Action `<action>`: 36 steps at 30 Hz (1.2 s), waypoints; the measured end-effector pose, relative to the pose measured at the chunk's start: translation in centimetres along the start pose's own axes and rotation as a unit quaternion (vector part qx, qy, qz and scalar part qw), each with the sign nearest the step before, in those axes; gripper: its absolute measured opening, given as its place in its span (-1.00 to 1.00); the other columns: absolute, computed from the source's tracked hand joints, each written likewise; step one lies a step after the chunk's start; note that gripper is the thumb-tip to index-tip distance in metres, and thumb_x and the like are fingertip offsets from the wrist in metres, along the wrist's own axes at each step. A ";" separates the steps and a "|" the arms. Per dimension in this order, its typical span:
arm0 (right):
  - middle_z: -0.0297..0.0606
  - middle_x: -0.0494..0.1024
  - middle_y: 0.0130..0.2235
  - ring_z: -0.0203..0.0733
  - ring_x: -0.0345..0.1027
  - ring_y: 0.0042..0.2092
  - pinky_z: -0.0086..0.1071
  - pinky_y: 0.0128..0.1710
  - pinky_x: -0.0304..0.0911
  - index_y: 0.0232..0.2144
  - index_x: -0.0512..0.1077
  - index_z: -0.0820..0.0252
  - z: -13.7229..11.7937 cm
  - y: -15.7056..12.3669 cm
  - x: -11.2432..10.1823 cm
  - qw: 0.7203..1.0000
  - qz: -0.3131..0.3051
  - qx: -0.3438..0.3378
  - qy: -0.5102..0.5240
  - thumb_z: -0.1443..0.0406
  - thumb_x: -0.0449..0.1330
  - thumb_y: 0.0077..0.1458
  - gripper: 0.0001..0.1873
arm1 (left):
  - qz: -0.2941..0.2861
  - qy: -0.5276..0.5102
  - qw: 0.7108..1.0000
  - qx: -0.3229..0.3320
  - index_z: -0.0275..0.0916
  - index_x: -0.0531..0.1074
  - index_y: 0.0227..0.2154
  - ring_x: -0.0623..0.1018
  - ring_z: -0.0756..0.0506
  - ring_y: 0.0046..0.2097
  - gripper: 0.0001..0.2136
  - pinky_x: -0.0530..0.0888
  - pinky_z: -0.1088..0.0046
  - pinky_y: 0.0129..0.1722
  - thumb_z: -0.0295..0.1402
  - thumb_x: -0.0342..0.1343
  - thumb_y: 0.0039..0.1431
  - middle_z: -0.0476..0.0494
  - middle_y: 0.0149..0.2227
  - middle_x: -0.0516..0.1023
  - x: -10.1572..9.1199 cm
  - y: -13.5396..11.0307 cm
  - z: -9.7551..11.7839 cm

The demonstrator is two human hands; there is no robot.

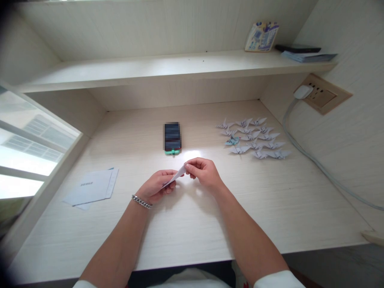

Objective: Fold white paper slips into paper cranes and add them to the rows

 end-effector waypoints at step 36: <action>-0.25 0.48 -0.49 -0.28 0.32 -0.49 -0.39 -0.48 0.24 -0.33 0.48 0.29 1.4 0.3 -0.3 0.986 -0.036 0.088 -0.135 0.20 0.21 -0.11 -0.71 | 0.128 0.152 0.966 0.164 -0.30 0.46 -0.38 0.49 -0.05 -0.38 -0.77 0.37 0.49 -0.43 -0.22 0.15 -0.04 -0.15 -0.40 0.54 -1.3 0.6 -0.2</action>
Point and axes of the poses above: each hand's wrist, its own y-axis towards the middle knuckle, its own x-axis out of the palm, z = x × y, the point moved 2 cm from there along y, towards the middle knuckle
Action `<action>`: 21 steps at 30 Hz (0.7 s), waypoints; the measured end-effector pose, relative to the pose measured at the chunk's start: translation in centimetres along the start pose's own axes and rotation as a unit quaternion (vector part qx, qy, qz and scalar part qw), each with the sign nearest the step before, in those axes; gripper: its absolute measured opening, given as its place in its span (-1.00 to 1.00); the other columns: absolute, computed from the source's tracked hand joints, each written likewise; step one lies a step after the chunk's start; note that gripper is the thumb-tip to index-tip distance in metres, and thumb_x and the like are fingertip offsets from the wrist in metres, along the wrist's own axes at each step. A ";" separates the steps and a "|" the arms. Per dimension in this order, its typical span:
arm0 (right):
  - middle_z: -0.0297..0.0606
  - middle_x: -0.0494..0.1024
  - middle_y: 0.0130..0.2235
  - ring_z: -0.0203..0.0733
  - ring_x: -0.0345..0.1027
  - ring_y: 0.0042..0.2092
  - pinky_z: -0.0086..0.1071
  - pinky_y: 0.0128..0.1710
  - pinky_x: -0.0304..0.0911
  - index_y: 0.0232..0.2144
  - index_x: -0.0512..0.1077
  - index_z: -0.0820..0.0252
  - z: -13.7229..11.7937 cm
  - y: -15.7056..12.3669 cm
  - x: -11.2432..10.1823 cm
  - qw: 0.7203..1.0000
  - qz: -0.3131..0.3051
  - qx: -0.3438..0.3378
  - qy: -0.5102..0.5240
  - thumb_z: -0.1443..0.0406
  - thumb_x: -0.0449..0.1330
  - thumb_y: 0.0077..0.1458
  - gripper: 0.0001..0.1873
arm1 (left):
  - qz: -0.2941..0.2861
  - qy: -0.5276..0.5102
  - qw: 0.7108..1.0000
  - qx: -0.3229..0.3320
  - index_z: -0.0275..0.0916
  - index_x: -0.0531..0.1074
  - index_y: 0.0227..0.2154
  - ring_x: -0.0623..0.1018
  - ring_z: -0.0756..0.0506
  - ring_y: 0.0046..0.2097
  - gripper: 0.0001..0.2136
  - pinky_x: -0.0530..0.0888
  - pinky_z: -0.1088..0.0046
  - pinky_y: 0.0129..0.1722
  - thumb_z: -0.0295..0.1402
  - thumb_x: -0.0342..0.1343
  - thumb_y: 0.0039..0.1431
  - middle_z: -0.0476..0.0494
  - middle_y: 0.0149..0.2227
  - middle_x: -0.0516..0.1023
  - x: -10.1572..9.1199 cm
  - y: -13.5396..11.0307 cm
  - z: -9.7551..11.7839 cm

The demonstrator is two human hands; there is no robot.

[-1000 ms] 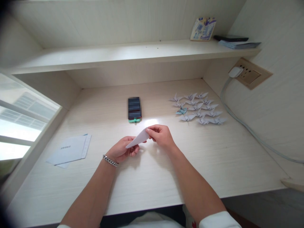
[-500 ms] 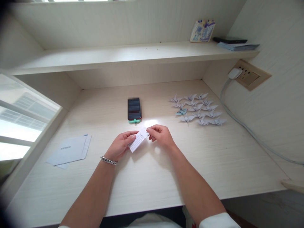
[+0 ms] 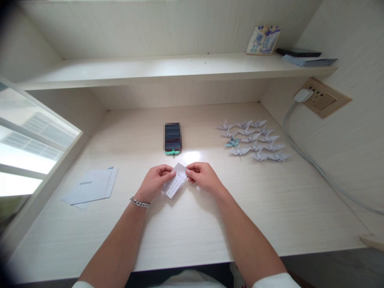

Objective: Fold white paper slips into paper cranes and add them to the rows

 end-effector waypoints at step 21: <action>-0.29 0.48 -0.56 -0.29 0.32 -0.51 -0.38 -0.45 0.27 -0.31 0.52 0.29 0.5 -0.2 0.1 0.997 -0.055 0.027 0.054 0.22 0.25 -0.14 -0.69 | -0.014 -0.005 1.000 0.015 -0.31 0.49 -0.39 0.49 -0.07 -0.39 -0.79 0.36 0.46 -0.45 -0.28 0.17 -0.07 -0.19 -0.41 0.54 -0.1 -0.2 0.4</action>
Point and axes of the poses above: each hand's wrist, its own y-axis towards the middle knuckle, its own x-axis out of the palm, z = x × y, the point moved 2 cm from there along y, towards the middle knuckle
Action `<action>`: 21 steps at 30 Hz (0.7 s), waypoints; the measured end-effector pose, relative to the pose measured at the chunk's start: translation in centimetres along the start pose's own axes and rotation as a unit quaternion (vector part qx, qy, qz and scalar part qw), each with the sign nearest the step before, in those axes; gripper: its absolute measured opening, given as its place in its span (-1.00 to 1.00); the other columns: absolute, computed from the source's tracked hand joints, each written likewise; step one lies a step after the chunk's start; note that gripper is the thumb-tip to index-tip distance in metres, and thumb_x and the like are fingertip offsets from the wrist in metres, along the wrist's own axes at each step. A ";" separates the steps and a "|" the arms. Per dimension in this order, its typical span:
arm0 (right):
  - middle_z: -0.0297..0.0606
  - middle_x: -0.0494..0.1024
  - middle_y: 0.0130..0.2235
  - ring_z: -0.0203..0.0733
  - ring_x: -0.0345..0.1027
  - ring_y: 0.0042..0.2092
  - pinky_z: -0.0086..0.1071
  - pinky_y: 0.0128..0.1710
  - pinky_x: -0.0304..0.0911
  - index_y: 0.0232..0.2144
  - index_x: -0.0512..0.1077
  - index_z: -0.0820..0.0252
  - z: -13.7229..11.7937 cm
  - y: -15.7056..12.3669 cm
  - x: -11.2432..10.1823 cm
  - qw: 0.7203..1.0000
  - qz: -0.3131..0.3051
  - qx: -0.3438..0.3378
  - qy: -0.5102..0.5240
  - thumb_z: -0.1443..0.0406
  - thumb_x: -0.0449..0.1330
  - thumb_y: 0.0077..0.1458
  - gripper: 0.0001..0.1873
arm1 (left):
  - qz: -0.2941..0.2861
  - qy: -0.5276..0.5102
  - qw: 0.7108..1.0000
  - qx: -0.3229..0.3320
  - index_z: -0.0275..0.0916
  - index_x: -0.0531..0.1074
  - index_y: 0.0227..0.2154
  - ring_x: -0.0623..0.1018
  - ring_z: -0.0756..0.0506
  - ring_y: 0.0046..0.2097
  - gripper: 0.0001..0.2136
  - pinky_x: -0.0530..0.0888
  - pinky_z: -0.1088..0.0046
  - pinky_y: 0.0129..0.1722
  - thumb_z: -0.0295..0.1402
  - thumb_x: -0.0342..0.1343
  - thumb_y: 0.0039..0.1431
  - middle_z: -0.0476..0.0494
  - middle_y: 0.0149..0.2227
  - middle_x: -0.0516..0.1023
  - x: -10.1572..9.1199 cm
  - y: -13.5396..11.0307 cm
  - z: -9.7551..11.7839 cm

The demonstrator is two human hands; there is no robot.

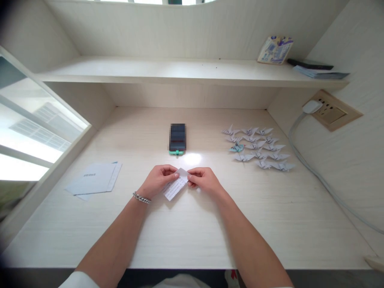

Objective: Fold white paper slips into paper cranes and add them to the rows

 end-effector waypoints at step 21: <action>-0.27 0.51 -0.56 -0.29 0.34 -0.51 -0.37 -0.43 0.29 -0.34 0.55 0.23 0.8 -0.3 -0.5 0.998 0.006 -0.040 0.047 0.29 0.25 -0.16 -0.76 | 0.017 -0.001 1.000 0.008 -0.28 0.52 -0.43 0.45 -0.02 -0.40 -0.88 0.32 0.52 -0.45 -0.43 0.12 -0.09 -0.11 -0.42 0.52 0.7 -0.2 0.6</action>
Point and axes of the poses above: each hand's wrist, its own y-axis towards the middle knuckle, its own x-axis out of the palm, z = x × y, the point moved 2 cm from there along y, towards the middle knuckle
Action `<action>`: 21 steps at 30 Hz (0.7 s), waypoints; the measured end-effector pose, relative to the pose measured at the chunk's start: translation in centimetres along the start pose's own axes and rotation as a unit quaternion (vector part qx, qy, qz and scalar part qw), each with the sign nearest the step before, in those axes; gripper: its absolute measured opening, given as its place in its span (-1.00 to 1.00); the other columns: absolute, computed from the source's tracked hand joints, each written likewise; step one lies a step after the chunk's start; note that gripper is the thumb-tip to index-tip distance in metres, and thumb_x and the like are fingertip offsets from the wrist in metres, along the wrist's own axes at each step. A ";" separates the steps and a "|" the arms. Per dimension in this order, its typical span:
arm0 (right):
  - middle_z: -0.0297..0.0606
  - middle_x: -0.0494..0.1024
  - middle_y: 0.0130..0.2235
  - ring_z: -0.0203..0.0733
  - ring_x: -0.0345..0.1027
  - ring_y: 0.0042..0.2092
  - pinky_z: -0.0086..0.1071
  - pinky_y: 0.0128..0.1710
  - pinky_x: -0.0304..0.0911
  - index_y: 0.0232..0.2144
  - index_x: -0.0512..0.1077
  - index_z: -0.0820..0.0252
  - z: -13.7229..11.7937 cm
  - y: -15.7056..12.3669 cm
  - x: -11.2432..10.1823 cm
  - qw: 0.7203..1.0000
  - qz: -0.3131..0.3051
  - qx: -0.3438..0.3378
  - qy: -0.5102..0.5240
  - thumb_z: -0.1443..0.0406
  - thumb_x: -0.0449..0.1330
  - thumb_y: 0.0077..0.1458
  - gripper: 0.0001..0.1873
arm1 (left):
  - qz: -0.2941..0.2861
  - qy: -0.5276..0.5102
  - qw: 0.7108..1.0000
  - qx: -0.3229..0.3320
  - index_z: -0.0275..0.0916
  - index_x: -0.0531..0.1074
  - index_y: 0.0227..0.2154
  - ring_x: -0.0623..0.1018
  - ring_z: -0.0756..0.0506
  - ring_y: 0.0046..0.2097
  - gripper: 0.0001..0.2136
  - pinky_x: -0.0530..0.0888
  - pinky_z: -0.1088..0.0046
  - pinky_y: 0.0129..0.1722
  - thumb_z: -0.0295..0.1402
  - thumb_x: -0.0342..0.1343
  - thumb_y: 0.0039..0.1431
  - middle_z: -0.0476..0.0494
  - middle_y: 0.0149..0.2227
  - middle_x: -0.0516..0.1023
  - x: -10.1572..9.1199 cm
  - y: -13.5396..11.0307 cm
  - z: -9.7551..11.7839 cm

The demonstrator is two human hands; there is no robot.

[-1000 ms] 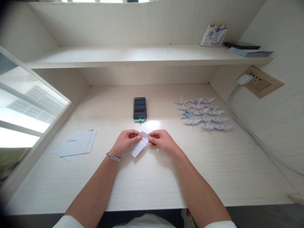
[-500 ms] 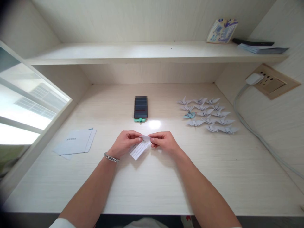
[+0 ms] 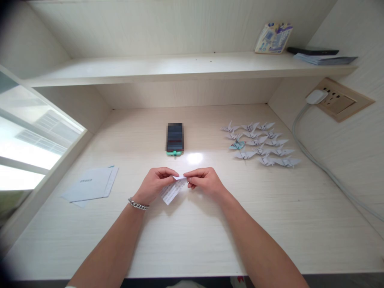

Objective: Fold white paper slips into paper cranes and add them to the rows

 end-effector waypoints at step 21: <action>-0.24 0.52 -0.44 -0.29 0.35 -0.46 -0.40 -0.43 0.27 -0.38 0.54 0.24 -0.4 -0.1 0.5 0.999 -0.028 0.026 0.003 0.18 0.23 -0.08 -0.75 | -0.047 0.144 0.985 0.080 -0.26 0.49 -0.41 0.44 0.02 -0.40 -0.83 0.35 0.55 -0.44 -0.46 -0.01 0.03 -0.07 -0.41 0.51 0.1 -0.3 0.1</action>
Point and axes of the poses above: each hand's wrist, its own y-axis towards the middle knuckle, its own x-axis out of the palm, z = x × y, the point moved 2 cm from there along y, towards the middle knuckle
